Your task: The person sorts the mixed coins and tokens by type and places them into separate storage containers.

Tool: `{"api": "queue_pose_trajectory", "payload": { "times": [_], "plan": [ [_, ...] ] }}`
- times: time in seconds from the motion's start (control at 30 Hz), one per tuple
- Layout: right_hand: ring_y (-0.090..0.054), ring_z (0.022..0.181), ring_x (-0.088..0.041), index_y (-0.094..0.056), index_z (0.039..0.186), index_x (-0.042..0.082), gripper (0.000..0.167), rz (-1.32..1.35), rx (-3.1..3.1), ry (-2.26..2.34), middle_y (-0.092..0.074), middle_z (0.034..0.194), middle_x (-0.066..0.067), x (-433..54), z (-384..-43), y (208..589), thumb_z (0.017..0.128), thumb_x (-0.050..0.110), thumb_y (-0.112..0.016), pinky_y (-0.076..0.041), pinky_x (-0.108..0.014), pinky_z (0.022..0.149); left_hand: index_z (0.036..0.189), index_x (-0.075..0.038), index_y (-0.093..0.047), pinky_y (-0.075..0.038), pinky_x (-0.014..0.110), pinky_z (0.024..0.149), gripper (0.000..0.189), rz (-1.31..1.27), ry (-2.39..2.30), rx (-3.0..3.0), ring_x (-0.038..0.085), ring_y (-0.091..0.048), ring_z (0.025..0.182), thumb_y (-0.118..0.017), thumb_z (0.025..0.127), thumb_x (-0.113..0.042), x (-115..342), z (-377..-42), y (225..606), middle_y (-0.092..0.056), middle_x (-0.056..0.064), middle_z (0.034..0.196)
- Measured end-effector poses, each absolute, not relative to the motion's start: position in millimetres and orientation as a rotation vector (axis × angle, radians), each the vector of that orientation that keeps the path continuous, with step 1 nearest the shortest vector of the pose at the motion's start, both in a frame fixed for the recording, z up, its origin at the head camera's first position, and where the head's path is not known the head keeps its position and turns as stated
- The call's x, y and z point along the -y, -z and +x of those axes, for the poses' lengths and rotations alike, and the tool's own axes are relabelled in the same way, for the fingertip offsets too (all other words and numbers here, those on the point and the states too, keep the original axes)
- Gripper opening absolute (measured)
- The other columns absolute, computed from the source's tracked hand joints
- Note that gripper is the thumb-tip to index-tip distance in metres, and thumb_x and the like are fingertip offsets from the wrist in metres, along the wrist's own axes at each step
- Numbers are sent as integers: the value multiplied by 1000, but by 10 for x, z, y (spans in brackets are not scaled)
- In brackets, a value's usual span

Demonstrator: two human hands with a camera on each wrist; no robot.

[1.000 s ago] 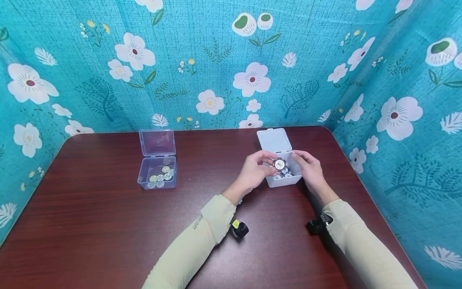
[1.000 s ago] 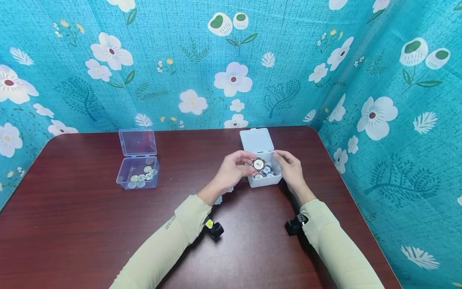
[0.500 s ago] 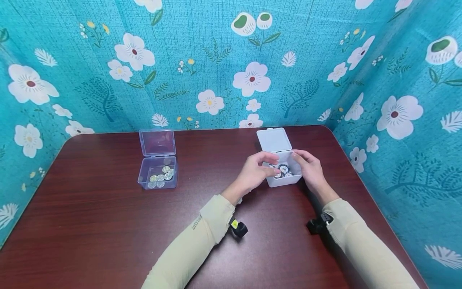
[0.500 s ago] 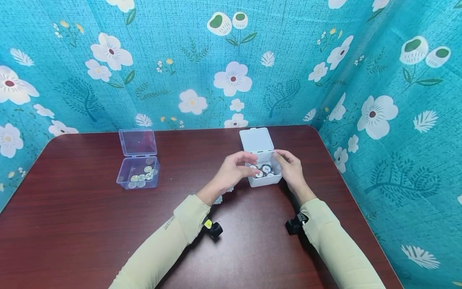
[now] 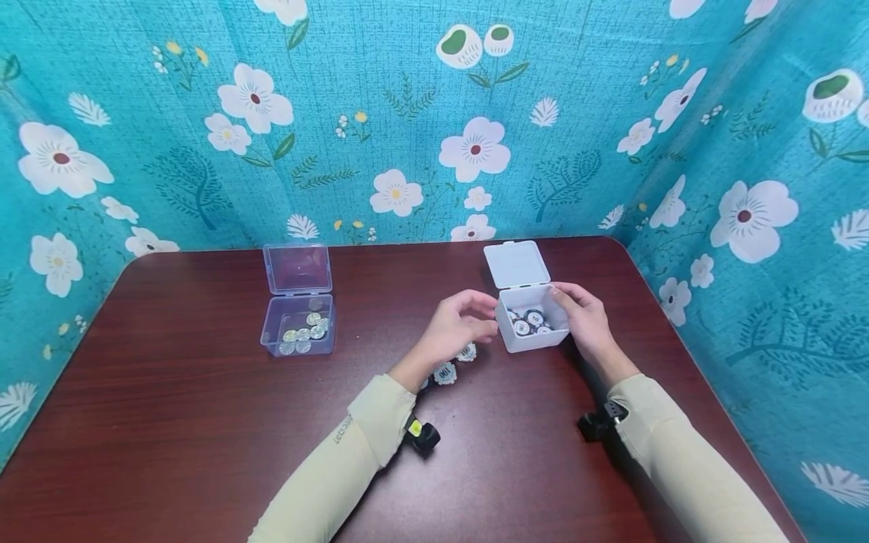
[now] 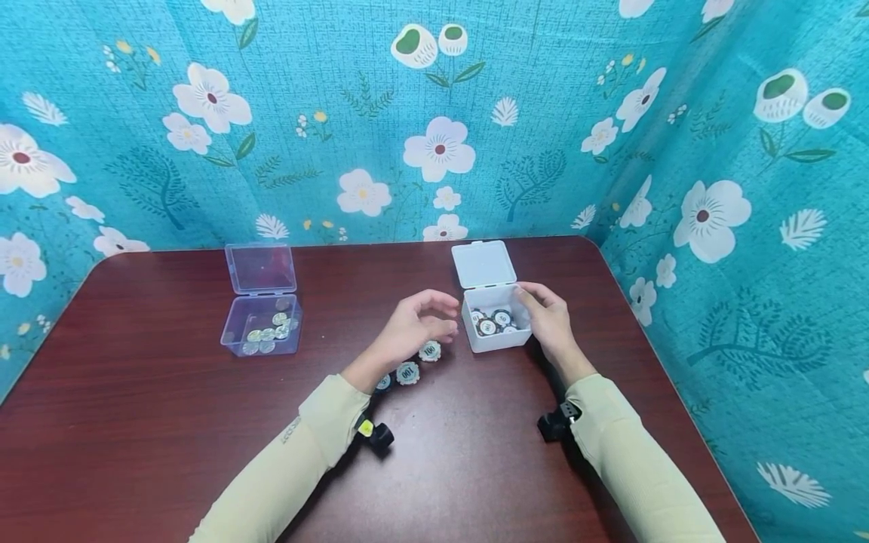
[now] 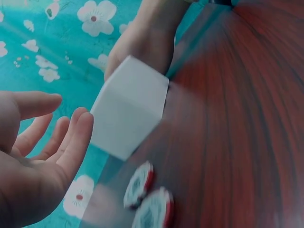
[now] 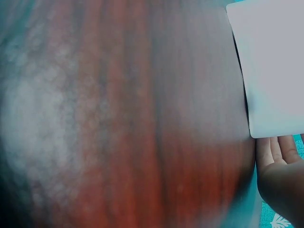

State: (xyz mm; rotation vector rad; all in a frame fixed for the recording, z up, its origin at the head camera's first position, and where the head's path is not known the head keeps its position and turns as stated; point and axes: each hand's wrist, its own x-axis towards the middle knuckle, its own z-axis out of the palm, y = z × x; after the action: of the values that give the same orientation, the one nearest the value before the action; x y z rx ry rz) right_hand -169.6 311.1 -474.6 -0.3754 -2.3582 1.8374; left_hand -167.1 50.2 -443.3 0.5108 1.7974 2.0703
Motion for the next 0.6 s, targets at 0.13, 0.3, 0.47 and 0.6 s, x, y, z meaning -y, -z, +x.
{"api": "queue_pose_trajectory", "payload": {
  "times": [0.13,0.3,0.47,0.6],
  "plan": [
    [-50,108,-15,-63,130,2,48,-371,2363,-1831,-63,117,1,-3113,-1700,4748,98,37,-66,-39,-29,92,121,6,-61,-60,42,78,33,505,-2023,-1852,29,-69,87,-67,89,8,-331,-1670,4489,-59,31,114],
    [-50,108,-15,-63,131,2,49,-379,2376,-1825,-63,118,0,-3117,-1700,4760,98,39,-65,-39,-30,92,124,7,-60,-60,41,77,37,495,-1909,-1931,20,-67,84,-69,89,4,-95,-1641,4540,-60,30,117],
    [-50,107,-15,-64,130,2,48,-380,2365,-1829,-63,118,0,-3118,-1701,4767,98,38,-66,-39,-30,91,126,6,-62,-59,36,73,41,546,-1768,-2024,23,-67,87,-73,87,3,161,-1599,4604,-62,27,117],
    [-50,109,-15,-64,130,3,47,-376,2373,-1822,-62,119,-1,-3121,-1698,4766,99,38,-65,-39,-30,92,124,4,-65,-56,29,78,41,571,-1681,-2119,24,-67,92,-77,85,0,365,-1550,4649,-66,22,113]
  ]
}}
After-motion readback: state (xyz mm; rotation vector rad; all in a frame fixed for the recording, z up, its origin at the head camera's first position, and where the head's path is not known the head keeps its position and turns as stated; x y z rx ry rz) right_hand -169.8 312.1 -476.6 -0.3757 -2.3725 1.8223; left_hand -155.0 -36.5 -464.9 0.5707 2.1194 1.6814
